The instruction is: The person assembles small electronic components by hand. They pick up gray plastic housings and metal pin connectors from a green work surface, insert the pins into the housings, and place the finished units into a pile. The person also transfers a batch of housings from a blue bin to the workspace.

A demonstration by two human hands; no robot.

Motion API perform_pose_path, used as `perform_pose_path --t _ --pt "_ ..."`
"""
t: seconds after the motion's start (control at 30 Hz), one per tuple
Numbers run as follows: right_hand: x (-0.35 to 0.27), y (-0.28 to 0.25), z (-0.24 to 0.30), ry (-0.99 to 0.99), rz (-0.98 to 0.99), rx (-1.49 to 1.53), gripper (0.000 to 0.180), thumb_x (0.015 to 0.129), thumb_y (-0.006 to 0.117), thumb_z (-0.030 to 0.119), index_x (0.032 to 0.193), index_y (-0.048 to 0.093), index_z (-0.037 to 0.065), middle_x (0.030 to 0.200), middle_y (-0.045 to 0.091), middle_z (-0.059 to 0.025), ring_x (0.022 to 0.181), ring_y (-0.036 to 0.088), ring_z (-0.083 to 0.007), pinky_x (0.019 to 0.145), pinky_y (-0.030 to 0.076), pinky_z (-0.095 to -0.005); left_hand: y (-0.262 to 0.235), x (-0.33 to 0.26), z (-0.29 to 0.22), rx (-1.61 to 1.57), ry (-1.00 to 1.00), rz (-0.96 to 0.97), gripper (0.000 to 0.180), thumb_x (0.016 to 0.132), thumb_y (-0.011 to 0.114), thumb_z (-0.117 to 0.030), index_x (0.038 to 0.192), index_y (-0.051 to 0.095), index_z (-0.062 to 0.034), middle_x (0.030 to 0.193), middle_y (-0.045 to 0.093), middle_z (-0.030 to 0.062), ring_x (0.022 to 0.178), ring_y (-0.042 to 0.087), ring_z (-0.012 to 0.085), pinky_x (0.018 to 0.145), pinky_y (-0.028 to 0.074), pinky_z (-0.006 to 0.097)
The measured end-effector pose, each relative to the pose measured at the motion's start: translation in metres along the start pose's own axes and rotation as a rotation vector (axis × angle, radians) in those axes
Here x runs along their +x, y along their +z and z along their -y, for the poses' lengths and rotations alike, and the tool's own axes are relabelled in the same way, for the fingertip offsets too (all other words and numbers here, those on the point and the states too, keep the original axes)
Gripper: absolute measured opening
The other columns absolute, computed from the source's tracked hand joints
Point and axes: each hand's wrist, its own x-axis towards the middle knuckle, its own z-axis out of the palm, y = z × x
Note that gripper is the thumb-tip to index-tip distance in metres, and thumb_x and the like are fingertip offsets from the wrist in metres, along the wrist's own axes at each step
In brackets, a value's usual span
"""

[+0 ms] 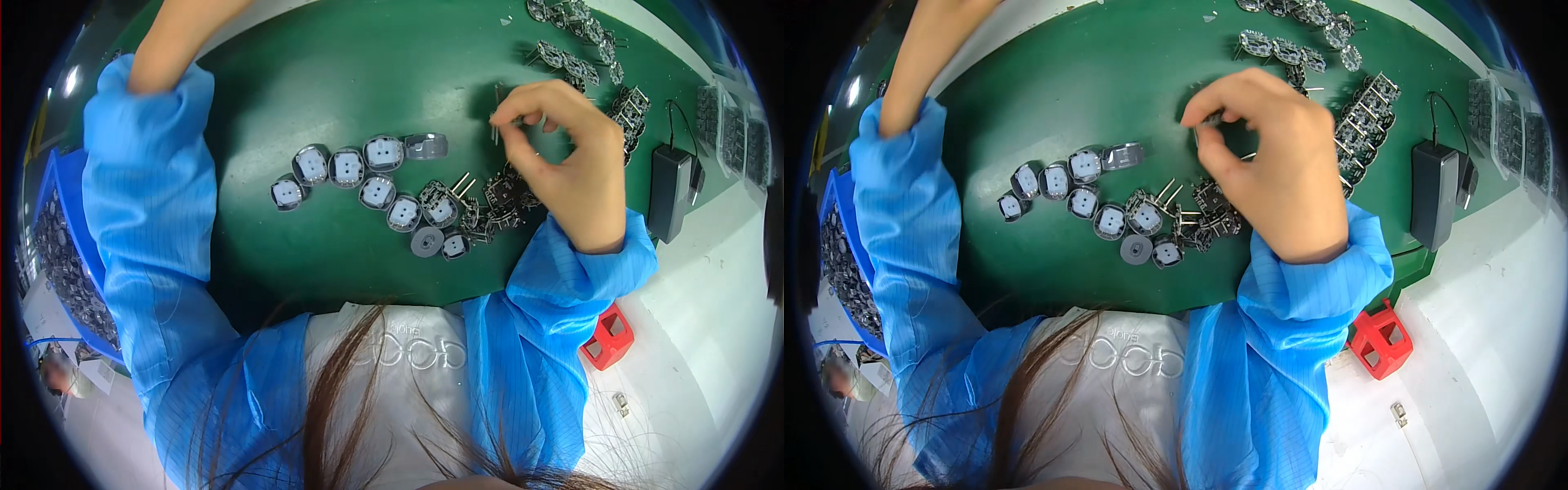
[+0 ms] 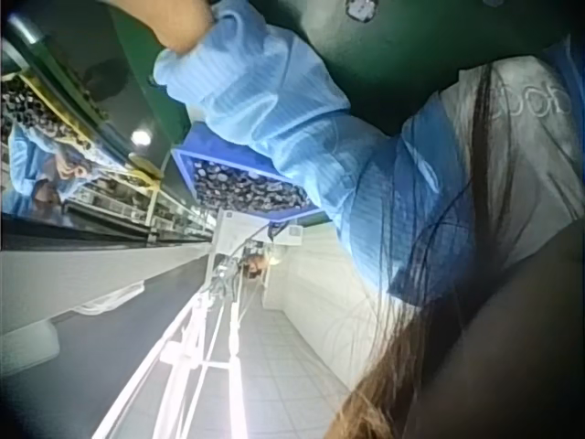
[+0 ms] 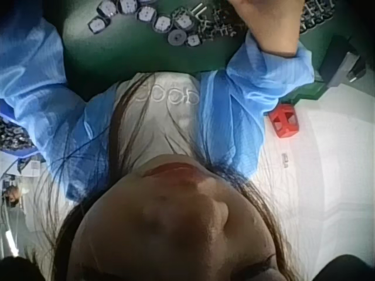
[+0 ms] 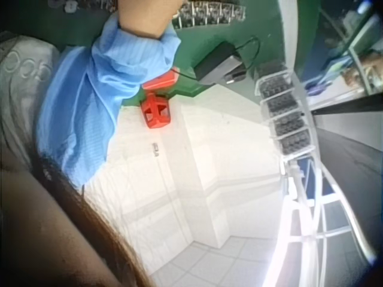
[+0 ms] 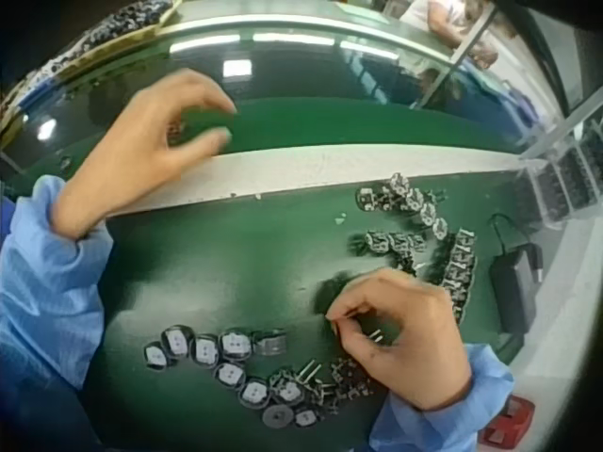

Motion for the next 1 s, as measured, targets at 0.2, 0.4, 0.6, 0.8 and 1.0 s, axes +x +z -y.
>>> perform_pose_path --t 0.2,0.4,0.6,0.8,1.0 --pt "0.001 -0.003 0.012 0.237 -0.045 0.320 0.023 0.092 0.057 -0.004 0.113 0.066 0.000 0.101 0.059 -0.0082 0.085 0.065 -0.0124 0.076 0.051 -0.0239 0.006 -0.033 -0.069 -0.671 -0.017 0.694 0.026 0.072 0.075 -0.013 0.090 0.060 -0.0012 0.101 0.058 0.0082 0.091 0.059 0.0307 0.077 0.048 0.040" --pt "0.000 -0.001 0.014 0.199 -0.023 0.510 0.027 0.098 0.051 0.001 0.120 0.066 -0.002 0.110 0.054 -0.0089 0.093 0.061 -0.0136 0.083 0.049 -0.0251 0.010 -0.029 -0.076 -0.772 -0.097 0.641 0.020 0.069 0.069 0.000 0.082 0.054 -0.0006 0.088 0.063 0.0088 0.075 0.061 0.0262 0.067 0.051 0.034" --pt "0.004 0.002 0.023 0.025 -0.066 0.403 0.028 0.096 0.057 0.012 0.116 0.069 -0.002 0.103 0.054 -0.0064 0.088 0.055 -0.0132 0.079 0.044 -0.0254 0.004 -0.021 -0.067 -0.839 -0.363 0.552 0.023 0.074 0.072 0.001 0.095 0.061 0.0005 0.085 0.064 0.0129 0.071 0.063 0.0215 0.066 0.053 0.030" --pt "0.008 0.021 0.031 -0.059 0.008 0.669 0.026 0.086 0.067 -0.003 0.112 0.070 -0.004 0.093 0.061 -0.0078 0.081 0.058 -0.0122 0.070 0.047 -0.0242 0.005 -0.016 -0.082 -1.093 -0.539 0.474 0.024 0.074 0.072 0.005 0.095 0.060 0.0021 0.085 0.065 0.0104 0.074 0.062 0.0152 0.070 0.054 0.029" --pt "0.008 0.020 0.028 0.136 -0.253 0.775 0.020 0.090 0.067 -0.001 0.109 0.065 -0.007 0.091 0.071 -0.0137 0.074 0.065 -0.0149 0.068 0.052 -0.0246 0.002 -0.013 -0.072 -1.347 -0.696 0.500 0.028 0.082 0.071 0.006 0.109 0.065 0.0054 0.112 0.066 0.0186 0.095 0.069 0.0207 0.087 0.058 0.031"
